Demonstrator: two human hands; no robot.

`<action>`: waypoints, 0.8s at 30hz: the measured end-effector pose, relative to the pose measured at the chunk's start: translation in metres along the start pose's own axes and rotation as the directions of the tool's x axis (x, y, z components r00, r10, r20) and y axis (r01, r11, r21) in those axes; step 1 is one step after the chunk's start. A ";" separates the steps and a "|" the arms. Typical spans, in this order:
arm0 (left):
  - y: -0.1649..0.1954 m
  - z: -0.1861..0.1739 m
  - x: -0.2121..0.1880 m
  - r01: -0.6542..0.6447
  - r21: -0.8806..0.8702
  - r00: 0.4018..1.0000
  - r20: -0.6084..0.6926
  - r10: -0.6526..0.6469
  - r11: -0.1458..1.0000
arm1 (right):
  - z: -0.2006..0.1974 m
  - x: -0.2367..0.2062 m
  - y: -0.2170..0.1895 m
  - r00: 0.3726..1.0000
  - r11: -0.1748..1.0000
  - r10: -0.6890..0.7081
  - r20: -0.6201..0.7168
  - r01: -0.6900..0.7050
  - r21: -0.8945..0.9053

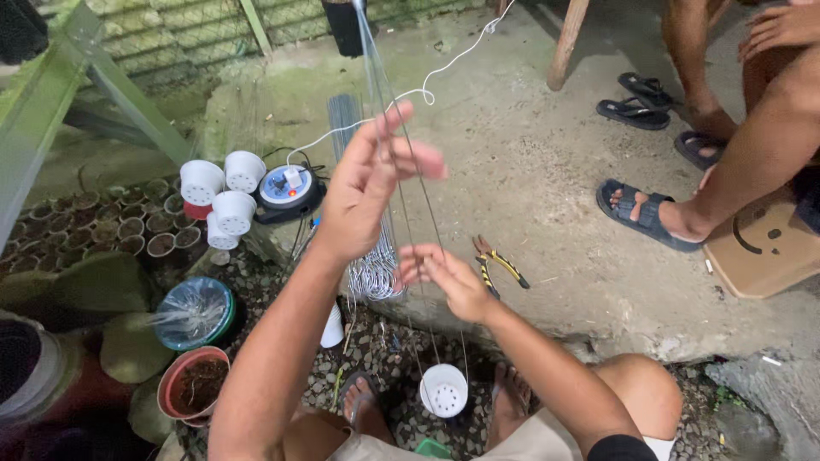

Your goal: The person threads metal wires through holes in a white plastic pot and uses pliers to bend and secure the wires into loops. The person repeats this process for multiple pots, creating hanging assemblies.

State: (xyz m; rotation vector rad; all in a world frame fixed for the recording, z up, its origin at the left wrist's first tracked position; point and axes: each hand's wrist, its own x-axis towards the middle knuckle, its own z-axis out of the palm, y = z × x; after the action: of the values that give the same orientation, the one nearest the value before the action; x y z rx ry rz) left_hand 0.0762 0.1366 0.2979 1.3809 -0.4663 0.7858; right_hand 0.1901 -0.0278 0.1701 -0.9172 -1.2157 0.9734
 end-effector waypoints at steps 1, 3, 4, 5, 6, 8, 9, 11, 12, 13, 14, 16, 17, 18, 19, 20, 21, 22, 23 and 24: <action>0.001 0.007 0.000 0.051 0.009 0.998 -0.037 -0.050 0.999 | 0.000 -0.003 -0.004 1.000 0.997 0.003 0.027 -0.001 -0.083; -0.001 0.020 -0.004 0.081 0.003 0.992 -0.093 -0.080 0.997 | 0.001 -0.010 -0.020 0.997 0.970 0.017 0.078 0.003 -0.245; -0.004 0.025 -0.007 0.059 -0.006 0.992 -0.112 -0.059 0.998 | -0.002 -0.010 -0.034 0.995 0.944 -0.074 0.072 0.093 -0.316; -0.008 0.029 -0.011 0.039 -0.015 0.990 -0.136 -0.040 0.999 | -0.007 -0.005 -0.051 0.984 0.907 -0.160 0.074 0.176 -0.382; -0.011 0.032 -0.015 0.051 -0.029 0.986 -0.157 -0.055 0.998 | -0.010 0.001 -0.069 0.966 0.857 -0.243 0.082 0.254 -0.448; -0.019 0.039 -0.020 0.076 -0.064 0.979 -0.187 -0.086 0.995 | -0.008 0.014 -0.109 0.910 0.735 -0.415 -0.016 0.325 -0.595; -0.023 0.043 -0.021 0.073 -0.050 0.980 -0.184 -0.081 0.996 | -0.004 0.022 -0.127 0.890 0.710 -0.453 -0.054 0.323 -0.626; -0.029 0.049 -0.023 0.064 -0.022 0.981 -0.182 -0.067 0.998 | 0.009 0.044 -0.157 0.873 0.725 -0.467 -0.141 0.287 -0.626; -0.032 0.051 -0.023 0.084 -0.012 0.976 -0.203 -0.084 0.996 | 0.016 0.057 -0.169 0.876 0.761 -0.445 -0.188 0.259 -0.595; -0.035 0.054 -0.023 0.107 -0.004 0.969 -0.223 -0.105 0.994 | 0.024 0.066 -0.179 0.877 0.796 -0.418 -0.237 0.229 -0.560; -0.037 0.056 -0.023 0.133 0.003 0.962 -0.243 -0.128 0.991 | 0.031 0.071 -0.187 0.896 0.865 -0.321 -0.306 0.145 -0.481; -0.042 0.058 -0.022 0.140 0.050 0.954 -0.275 -0.121 0.989 | 0.040 0.078 -0.197 0.905 0.952 -0.117 -0.408 -0.016 -0.306; -0.044 0.058 -0.022 0.148 0.073 0.948 -0.294 -0.121 0.986 | 0.043 0.079 -0.198 0.902 0.942 -0.133 -0.412 -0.014 -0.335; -0.045 0.059 -0.023 0.123 0.090 0.952 -0.291 -0.092 0.988 | 0.045 0.079 -0.197 0.899 0.933 -0.145 -0.414 -0.016 -0.360; -0.047 0.060 -0.023 0.092 0.111 0.957 -0.286 -0.057 0.990 | 0.046 0.079 -0.195 0.896 0.922 -0.162 -0.413 -0.013 -0.388; -0.048 0.060 -0.022 0.061 0.131 0.960 -0.279 -0.022 0.989 | 0.046 0.081 -0.192 0.889 0.880 -0.268 -0.371 0.069 -0.471; -0.050 0.062 -0.022 0.076 0.102 0.948 -0.315 -0.040 0.992 | 0.045 0.082 -0.189 0.874 0.826 -0.365 -0.321 0.146 -0.545; -0.051 0.064 -0.022 0.089 0.073 0.934 -0.351 -0.058 0.993 | 0.044 0.084 -0.185 0.852 0.760 -0.455 -0.259 0.220 -0.611; -0.052 0.066 -0.022 0.102 0.044 0.920 -0.385 -0.077 0.994 | 0.043 0.085 -0.182 0.850 0.765 -0.456 -0.263 0.224 -0.603; -0.053 0.067 -0.021 0.091 0.051 0.919 -0.390 -0.064 0.995 | 0.041 0.086 -0.179 0.849 0.771 -0.456 -0.269 0.226 -0.595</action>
State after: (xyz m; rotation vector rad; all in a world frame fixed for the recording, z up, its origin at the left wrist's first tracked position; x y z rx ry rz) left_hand 0.1106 0.0668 0.2569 1.2571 -0.0734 0.9900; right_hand 0.1745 -0.0029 0.3711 -1.2065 -1.2616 0.0995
